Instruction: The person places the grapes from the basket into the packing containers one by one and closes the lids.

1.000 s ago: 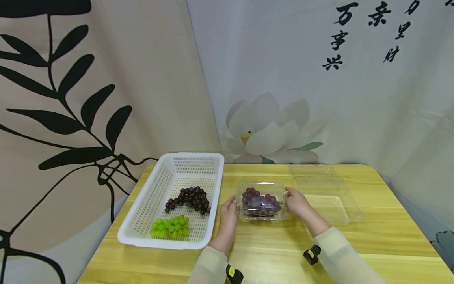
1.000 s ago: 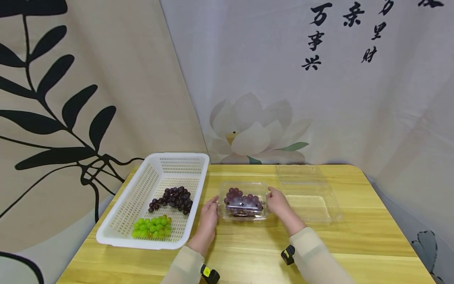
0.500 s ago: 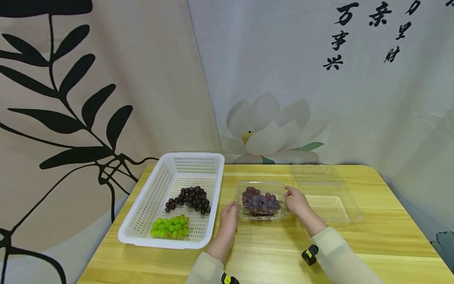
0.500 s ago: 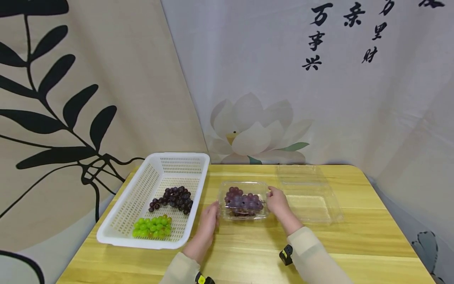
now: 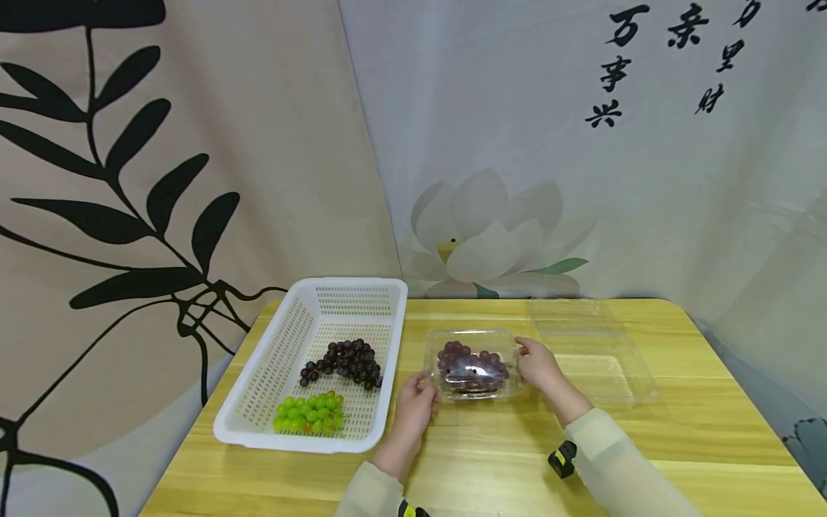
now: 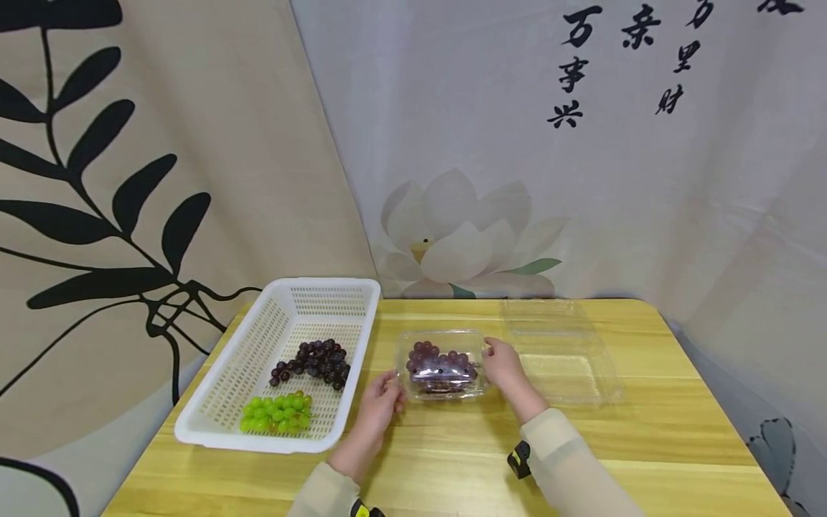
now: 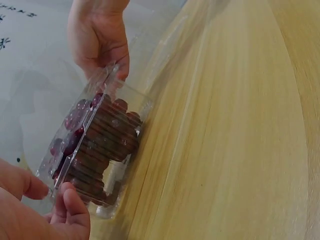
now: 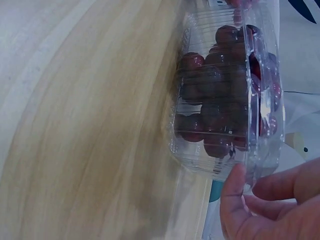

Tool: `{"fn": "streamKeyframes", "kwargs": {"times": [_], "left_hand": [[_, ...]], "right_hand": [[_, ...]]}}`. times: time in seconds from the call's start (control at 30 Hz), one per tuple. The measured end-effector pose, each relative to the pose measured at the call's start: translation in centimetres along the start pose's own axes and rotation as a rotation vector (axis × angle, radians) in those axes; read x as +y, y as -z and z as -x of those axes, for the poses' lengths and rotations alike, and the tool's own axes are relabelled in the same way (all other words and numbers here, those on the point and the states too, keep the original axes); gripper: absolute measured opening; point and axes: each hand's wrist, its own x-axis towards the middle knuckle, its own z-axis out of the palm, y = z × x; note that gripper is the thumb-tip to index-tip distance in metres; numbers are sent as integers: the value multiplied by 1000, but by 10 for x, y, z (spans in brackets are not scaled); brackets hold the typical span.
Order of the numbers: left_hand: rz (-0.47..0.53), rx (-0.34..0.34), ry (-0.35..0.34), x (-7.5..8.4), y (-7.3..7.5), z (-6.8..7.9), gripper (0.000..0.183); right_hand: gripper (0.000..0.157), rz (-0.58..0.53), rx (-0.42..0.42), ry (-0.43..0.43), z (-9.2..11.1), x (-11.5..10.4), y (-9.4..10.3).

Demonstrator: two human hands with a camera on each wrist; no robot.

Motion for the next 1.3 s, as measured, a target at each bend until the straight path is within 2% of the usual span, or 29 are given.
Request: {"fn": "streamKeyframes", "kwargs": {"times": [0.3,0.6,0.87,0.93,1.17,1.3], "left_hand": [[3,21,10,-27,-1,-19,46],[-38,104,5,-29,-6,-26,44],[16,122,-6,-32,-9,-28,44],[24,116,-3,-33,-9,-27,42],[75,103,-4,-32,-8,-24,41],[73,98,-4,-31,-8,-24,44]], "right_hand": [[46,34,4,3,0,-2,-1],[45,60,37,16,2,-5,-2],[47,58,52,23,5,0,-2],[47,71,36,27,9,0,-1],[56,36,-112,4,30,-6,10],[61,19,-142,11,36,-5,12]]}}
